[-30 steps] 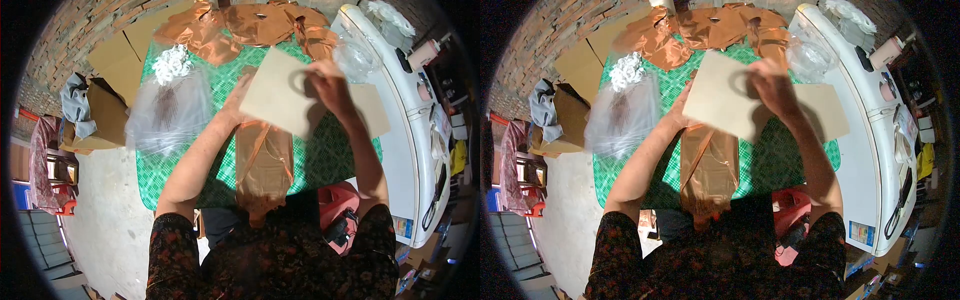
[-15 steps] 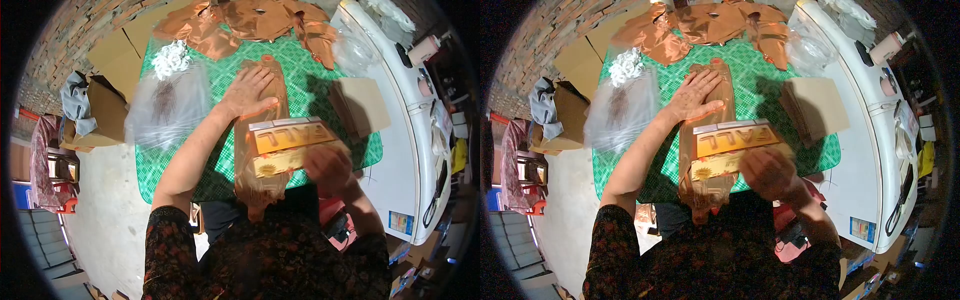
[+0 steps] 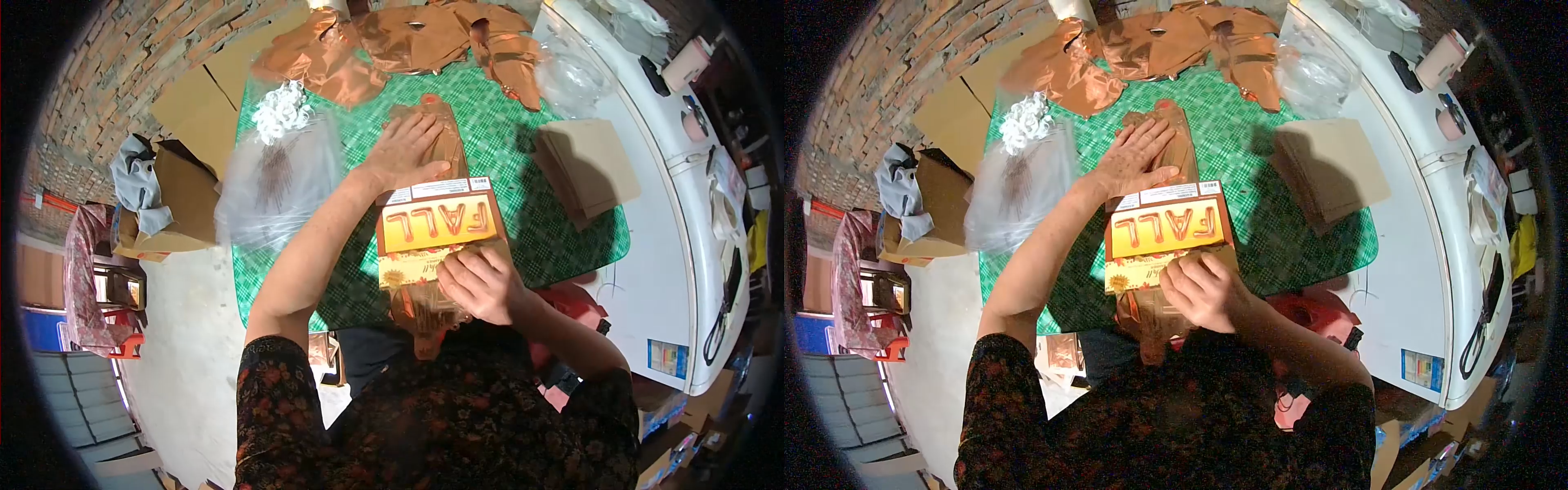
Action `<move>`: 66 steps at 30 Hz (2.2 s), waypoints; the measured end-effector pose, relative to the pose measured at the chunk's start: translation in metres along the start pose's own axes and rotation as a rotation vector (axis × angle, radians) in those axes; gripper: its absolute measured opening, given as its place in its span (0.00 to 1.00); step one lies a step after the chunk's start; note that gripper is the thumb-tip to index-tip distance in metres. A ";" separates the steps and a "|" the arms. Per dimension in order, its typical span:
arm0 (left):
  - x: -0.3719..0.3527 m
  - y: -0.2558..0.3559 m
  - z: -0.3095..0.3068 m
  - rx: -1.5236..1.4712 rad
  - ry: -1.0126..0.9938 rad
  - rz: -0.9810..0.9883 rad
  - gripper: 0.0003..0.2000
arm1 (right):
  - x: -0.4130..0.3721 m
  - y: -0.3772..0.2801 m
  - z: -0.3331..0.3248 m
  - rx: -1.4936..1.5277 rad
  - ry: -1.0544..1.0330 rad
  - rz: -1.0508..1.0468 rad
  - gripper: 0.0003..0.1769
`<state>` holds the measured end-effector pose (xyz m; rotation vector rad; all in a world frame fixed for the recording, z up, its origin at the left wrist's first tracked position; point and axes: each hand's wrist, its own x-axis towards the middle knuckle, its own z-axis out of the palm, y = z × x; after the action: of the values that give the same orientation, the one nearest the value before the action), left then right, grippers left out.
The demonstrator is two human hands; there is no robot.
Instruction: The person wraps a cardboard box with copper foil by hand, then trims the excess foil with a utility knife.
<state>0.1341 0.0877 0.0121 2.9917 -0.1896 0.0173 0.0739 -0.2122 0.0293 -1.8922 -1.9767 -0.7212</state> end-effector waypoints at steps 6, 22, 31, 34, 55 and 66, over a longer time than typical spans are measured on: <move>0.001 0.002 -0.010 -0.045 -0.057 -0.019 0.48 | 0.004 0.015 0.032 -0.056 0.025 0.042 0.16; -0.004 -0.003 0.010 -0.009 0.243 0.108 0.46 | 0.023 0.044 0.048 -0.045 -0.092 0.162 0.19; -0.005 -0.002 0.009 0.083 0.495 0.221 0.42 | 0.025 0.042 0.048 -0.007 -0.115 0.221 0.20; -0.006 -0.001 0.006 0.085 0.485 0.205 0.40 | 0.026 0.045 0.049 -0.012 -0.119 0.209 0.19; -0.114 0.031 -0.006 -0.366 0.309 0.248 0.33 | 0.029 0.048 0.046 0.119 -0.070 0.220 0.21; -0.114 0.030 0.001 -0.409 0.300 0.198 0.29 | -0.033 0.035 0.007 0.236 0.029 0.413 0.28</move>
<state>0.0170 0.0724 0.0132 2.5138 -0.3987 0.3952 0.1118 -0.2356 0.0107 -2.0311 -1.5014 -0.3786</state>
